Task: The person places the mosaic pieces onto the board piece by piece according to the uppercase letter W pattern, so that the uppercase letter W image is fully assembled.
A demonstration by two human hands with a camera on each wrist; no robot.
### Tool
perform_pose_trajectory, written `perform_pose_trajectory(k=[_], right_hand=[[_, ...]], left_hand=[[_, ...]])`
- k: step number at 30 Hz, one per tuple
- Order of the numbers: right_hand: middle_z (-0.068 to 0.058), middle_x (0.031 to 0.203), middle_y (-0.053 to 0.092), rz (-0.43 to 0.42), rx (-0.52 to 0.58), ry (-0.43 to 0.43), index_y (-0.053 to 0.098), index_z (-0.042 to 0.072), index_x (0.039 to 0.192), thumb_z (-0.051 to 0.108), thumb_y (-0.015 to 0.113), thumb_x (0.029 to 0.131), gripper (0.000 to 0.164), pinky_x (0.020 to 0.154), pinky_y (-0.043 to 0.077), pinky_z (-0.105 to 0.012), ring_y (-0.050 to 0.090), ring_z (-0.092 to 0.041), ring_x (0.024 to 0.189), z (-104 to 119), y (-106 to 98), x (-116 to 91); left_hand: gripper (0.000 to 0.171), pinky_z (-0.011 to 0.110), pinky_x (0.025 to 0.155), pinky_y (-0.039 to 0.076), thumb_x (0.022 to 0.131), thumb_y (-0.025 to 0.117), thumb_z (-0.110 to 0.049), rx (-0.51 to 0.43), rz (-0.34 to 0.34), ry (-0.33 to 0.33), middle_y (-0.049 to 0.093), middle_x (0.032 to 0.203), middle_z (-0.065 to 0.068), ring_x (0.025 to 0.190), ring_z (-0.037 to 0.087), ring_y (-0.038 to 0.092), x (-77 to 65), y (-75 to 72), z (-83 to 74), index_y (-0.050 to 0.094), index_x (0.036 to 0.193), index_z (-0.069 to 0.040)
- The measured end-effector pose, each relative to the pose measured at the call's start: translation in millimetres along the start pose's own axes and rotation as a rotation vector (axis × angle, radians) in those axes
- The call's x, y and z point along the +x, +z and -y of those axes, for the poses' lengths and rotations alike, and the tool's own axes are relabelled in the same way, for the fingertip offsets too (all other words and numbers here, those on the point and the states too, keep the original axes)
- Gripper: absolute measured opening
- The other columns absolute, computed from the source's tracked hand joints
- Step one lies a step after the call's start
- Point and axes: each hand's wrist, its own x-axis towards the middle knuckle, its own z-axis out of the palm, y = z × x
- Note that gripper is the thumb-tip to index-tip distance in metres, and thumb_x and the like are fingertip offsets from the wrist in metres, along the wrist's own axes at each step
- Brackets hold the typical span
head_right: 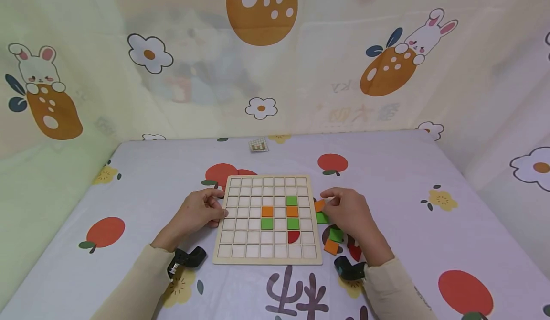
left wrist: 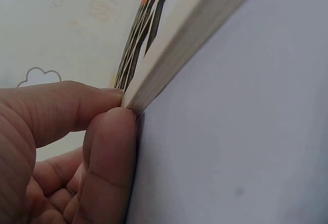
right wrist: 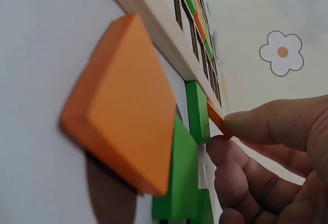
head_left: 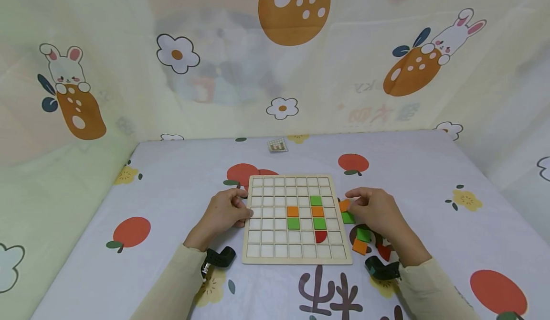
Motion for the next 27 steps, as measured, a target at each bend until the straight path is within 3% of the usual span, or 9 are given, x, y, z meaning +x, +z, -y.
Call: perform_pose_trajectory(k=[5,12,27], right_hand=[[-0.010,0.095,0.068,0.037,-0.020,-0.017,0.072,0.000,0.125,0.010,0.070,0.092,0.035,0.063,0.051,-0.031,0.057,-0.025,0.087,0.8,-0.7,0.5],[-0.010,0.092,0.065,0.057,-0.009,-0.035,0.071,0.002,0.130,0.008,0.072,0.091,0.039,0.059,0.050,-0.033,0.056,-0.025,0.083,1.8,-2.4,0.9],[-0.012,0.097,0.067,0.086,-0.023,-0.021,0.071,-0.001,0.125,0.013,0.074,0.093,0.035,0.064,0.053,-0.031,0.057,-0.026,0.089,5.7,-3.3,4.8]], left_hand=[[0.046,0.024,0.057,0.057,0.087,0.079,-0.002,-0.009,0.007,0.003,0.065,0.081,0.006,0.057,0.013,0.063,0.4,0.0,0.0,0.064,0.130,0.002],[0.046,0.025,0.057,0.057,0.087,0.080,-0.003,-0.003,0.008,0.015,0.066,0.081,0.007,0.058,0.013,0.063,1.4,0.0,2.1,0.064,0.130,0.002],[0.046,0.025,0.057,0.058,0.087,0.080,-0.002,0.011,-0.001,0.016,0.065,0.081,0.006,0.058,0.013,0.063,-0.5,-0.6,0.6,0.064,0.130,0.003]])
